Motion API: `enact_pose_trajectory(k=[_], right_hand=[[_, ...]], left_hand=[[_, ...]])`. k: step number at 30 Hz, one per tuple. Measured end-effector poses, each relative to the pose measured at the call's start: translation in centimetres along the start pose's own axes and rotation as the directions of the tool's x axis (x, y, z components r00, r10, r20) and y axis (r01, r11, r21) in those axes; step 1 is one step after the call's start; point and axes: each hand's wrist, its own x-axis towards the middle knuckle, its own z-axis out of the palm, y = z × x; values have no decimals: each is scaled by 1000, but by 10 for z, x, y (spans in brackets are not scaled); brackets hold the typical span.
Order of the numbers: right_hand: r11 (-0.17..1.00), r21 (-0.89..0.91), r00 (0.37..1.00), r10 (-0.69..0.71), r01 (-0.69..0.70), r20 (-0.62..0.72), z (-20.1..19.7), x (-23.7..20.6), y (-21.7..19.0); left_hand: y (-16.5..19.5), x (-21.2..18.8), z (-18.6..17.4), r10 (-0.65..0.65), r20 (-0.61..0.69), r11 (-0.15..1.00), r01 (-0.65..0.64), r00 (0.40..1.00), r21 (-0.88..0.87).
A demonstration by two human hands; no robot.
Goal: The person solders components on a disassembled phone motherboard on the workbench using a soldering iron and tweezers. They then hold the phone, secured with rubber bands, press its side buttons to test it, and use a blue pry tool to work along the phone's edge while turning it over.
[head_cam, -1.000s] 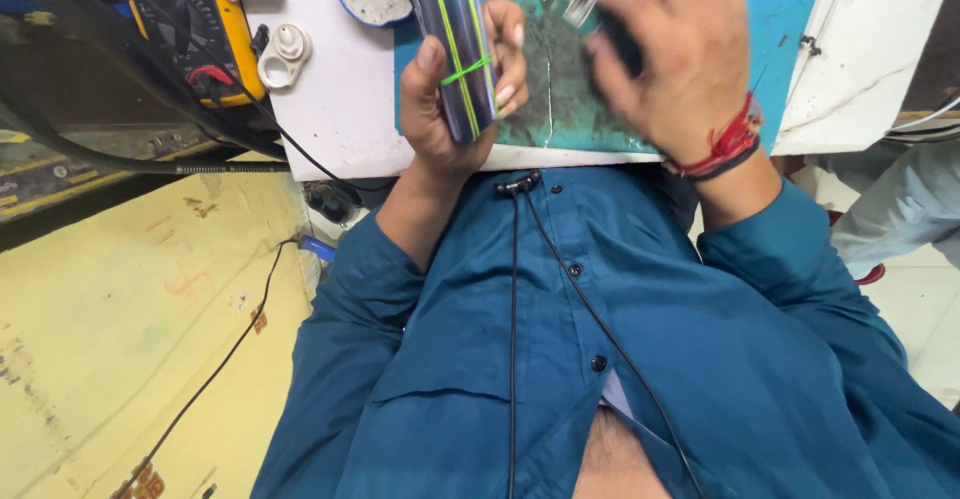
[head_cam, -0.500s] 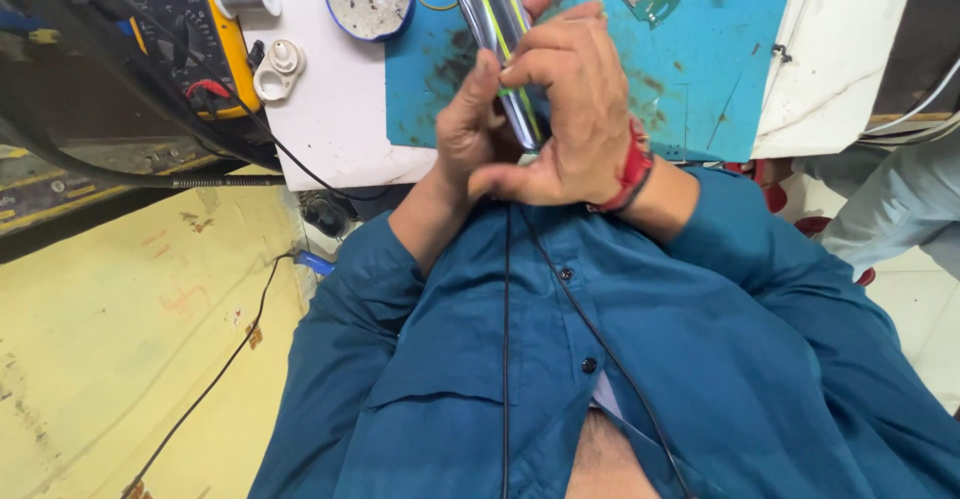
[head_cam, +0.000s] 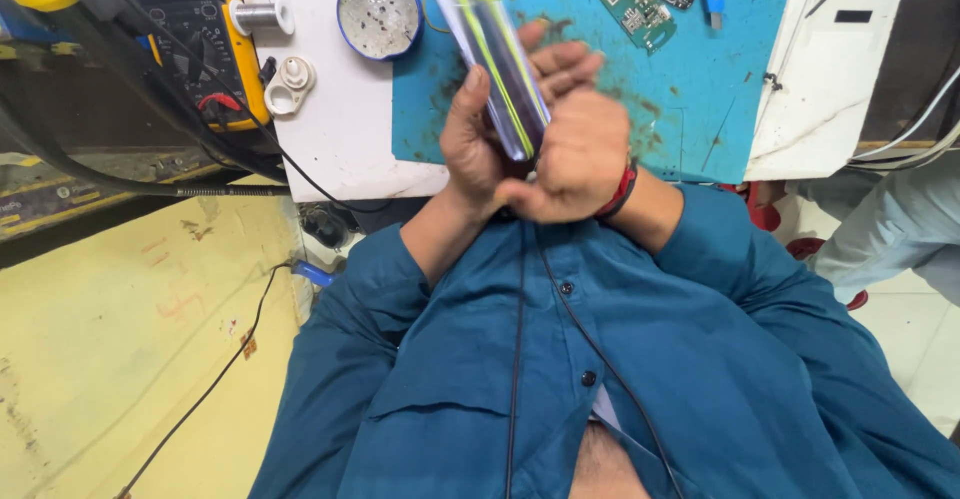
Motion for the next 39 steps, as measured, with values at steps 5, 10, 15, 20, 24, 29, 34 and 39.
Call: enact_pose_trajectory(k=[5, 10, 15, 20, 24, 29, 34, 39], right_hand=[[982, -157, 995, 103, -102, 0, -11, -6, -1], [736, -299, 794, 556, -608, -247, -38, 3, 25], [749, 127, 740, 662, -650, -116, -70, 17, 37], [72, 569, 376, 817, -819, 438, -83, 21, 42], [-53, 443, 219, 814, -895, 538, -80, 22, 46], [-280, 515, 123, 777, -810, 617, -76, 26, 47], [-169, 608, 189, 857, -776, 479, -70, 8, 48], [138, 695, 332, 931, -706, 152, -65, -42, 59]], left_hand=[[17, -2, -15, 56, -35, 992, -52, 998, 114], [33, -7, 3, 75, -64, 665, -1, 995, 747], [46, -5, 44, 117, 241, -188, -217, 963, 958], [53, -1, 69, -28, 249, -500, -229, 968, 835], [52, -3, 75, -72, 270, -542, -265, 960, 798], [52, -5, 74, -77, 280, -532, -277, 957, 800], [53, -3, 68, -90, 253, -538, -261, 963, 802], [53, -4, 63, -31, 230, -545, -209, 973, 812]])
